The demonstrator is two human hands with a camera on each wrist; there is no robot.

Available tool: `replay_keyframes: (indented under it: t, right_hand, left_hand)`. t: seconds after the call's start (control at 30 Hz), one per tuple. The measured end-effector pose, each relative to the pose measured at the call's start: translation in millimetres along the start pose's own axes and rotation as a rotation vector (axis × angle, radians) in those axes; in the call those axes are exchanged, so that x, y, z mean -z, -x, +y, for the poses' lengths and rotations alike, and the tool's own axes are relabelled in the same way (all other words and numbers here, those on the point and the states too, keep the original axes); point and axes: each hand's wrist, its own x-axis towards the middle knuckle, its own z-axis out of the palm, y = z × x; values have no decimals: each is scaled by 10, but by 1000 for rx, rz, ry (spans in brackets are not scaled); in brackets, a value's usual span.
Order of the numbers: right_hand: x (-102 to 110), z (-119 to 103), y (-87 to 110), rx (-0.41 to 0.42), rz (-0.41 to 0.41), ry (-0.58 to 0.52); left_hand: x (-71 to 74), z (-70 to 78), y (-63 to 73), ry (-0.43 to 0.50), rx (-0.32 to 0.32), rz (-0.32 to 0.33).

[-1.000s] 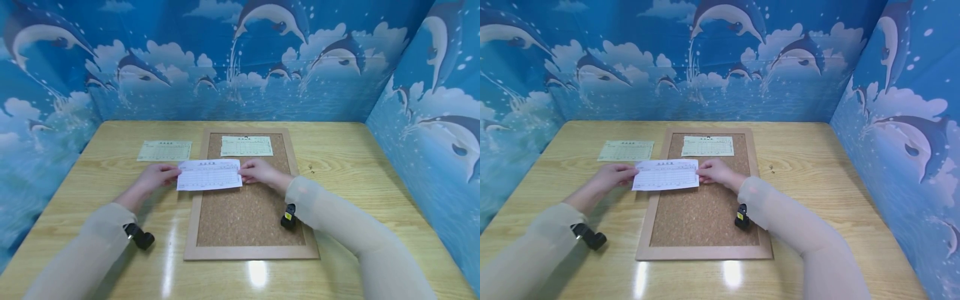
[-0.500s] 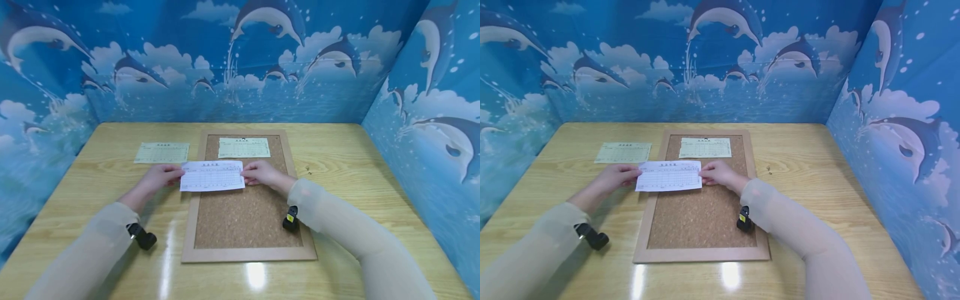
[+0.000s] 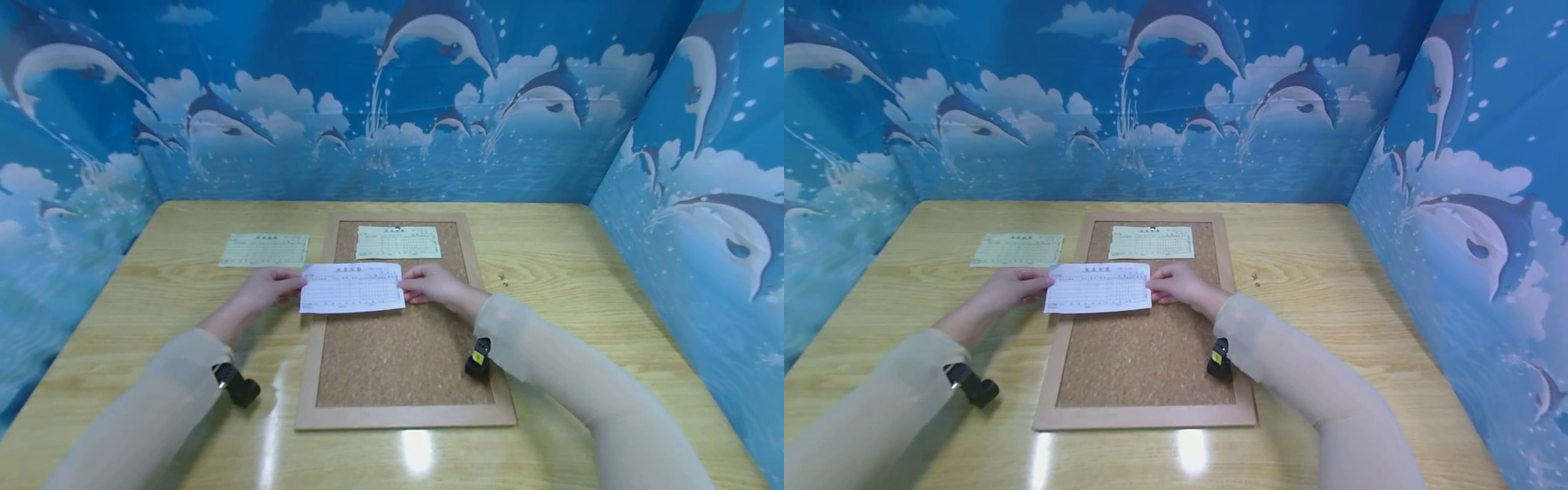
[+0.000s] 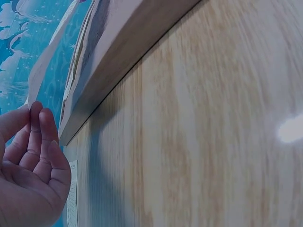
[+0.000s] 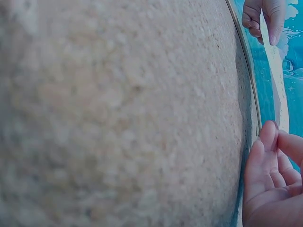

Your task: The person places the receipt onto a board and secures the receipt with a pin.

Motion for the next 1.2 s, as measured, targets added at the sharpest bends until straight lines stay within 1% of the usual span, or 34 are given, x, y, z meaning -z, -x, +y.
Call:
replay_keyframes:
  t: [0.17, 0.33, 0.4, 0.6, 0.67, 0.83, 0.97, 1.2]
  right_hand:
    - [25, 0, 22, 2, 11, 2]
    - [48, -8, 48, 4, 21, 6]
    - [60, -11, 58, 5, 25, 8]
    - [106, -7, 77, 9, 38, 12]
    - [120, -2, 82, 7, 42, 9]
    - [149, 12, 84, 8, 41, -3]
    - [175, 14, 89, 2, 45, 17]
    - [224, 26, 130, -17, 58, 47]
  left_hand:
    - [-10, 31, -28, -27, 24, -7]
    - [-32, 48, -52, -6, 35, -15]
    - [-35, 42, -60, 4, 31, -17]
    - [-42, 9, -78, 23, -13, -42]
    - [-49, 7, -81, 34, -18, -47]
    - [-68, 24, -77, 40, -15, -55]
    - [-82, 48, -68, 27, -23, -62]
    - [-127, 107, -80, 15, -7, -70]
